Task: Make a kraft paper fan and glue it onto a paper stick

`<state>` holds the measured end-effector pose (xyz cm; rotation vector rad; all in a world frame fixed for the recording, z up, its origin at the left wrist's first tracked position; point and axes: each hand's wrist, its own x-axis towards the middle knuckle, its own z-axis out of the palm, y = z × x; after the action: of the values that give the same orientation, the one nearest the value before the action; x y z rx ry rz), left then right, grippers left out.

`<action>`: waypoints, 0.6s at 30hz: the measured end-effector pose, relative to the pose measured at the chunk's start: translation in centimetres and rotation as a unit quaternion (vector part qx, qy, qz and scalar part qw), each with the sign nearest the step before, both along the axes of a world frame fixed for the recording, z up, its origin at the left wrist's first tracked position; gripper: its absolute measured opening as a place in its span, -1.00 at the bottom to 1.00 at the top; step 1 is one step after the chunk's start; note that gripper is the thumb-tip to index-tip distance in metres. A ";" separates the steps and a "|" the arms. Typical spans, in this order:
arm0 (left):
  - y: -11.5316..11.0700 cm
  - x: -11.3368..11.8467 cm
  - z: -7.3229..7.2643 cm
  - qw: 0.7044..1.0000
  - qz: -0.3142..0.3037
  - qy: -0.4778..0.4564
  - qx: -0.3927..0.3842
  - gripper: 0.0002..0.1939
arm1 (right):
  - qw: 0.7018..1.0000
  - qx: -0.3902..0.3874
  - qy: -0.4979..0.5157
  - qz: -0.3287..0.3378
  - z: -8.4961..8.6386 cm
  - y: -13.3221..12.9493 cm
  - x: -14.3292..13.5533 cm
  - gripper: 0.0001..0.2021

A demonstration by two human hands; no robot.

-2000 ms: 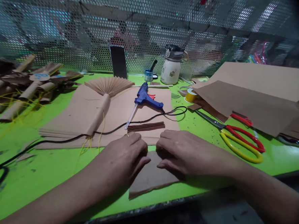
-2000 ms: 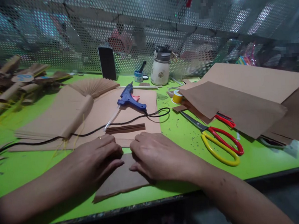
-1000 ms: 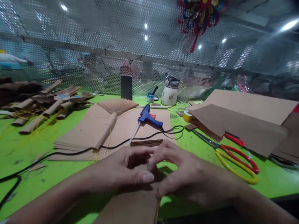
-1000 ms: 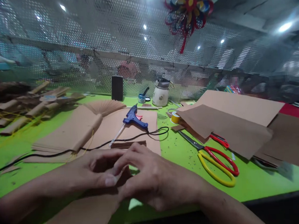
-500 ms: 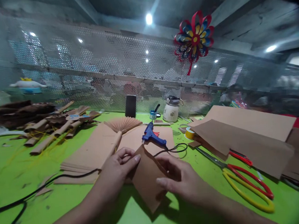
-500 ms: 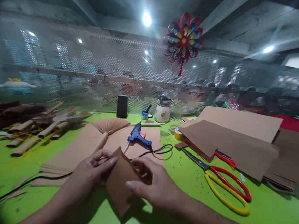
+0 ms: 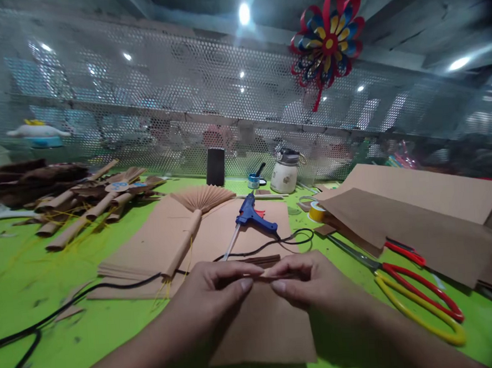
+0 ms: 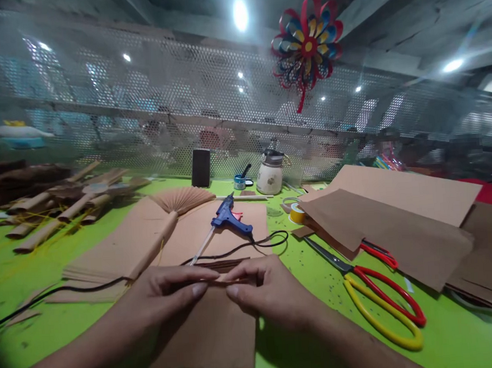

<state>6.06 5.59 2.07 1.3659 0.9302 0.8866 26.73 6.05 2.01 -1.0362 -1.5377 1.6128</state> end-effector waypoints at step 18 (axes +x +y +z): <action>-0.6 0.2 0.1 0.992 -0.035 -0.001 -0.122 -0.65 | 1.000 0.013 -0.002 -0.001 -1.0 -0.5 0.1 -0.80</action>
<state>6.21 5.02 2.20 1.1802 0.9502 0.6963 26.80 5.51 1.00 -1.0262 -1.5556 1.5858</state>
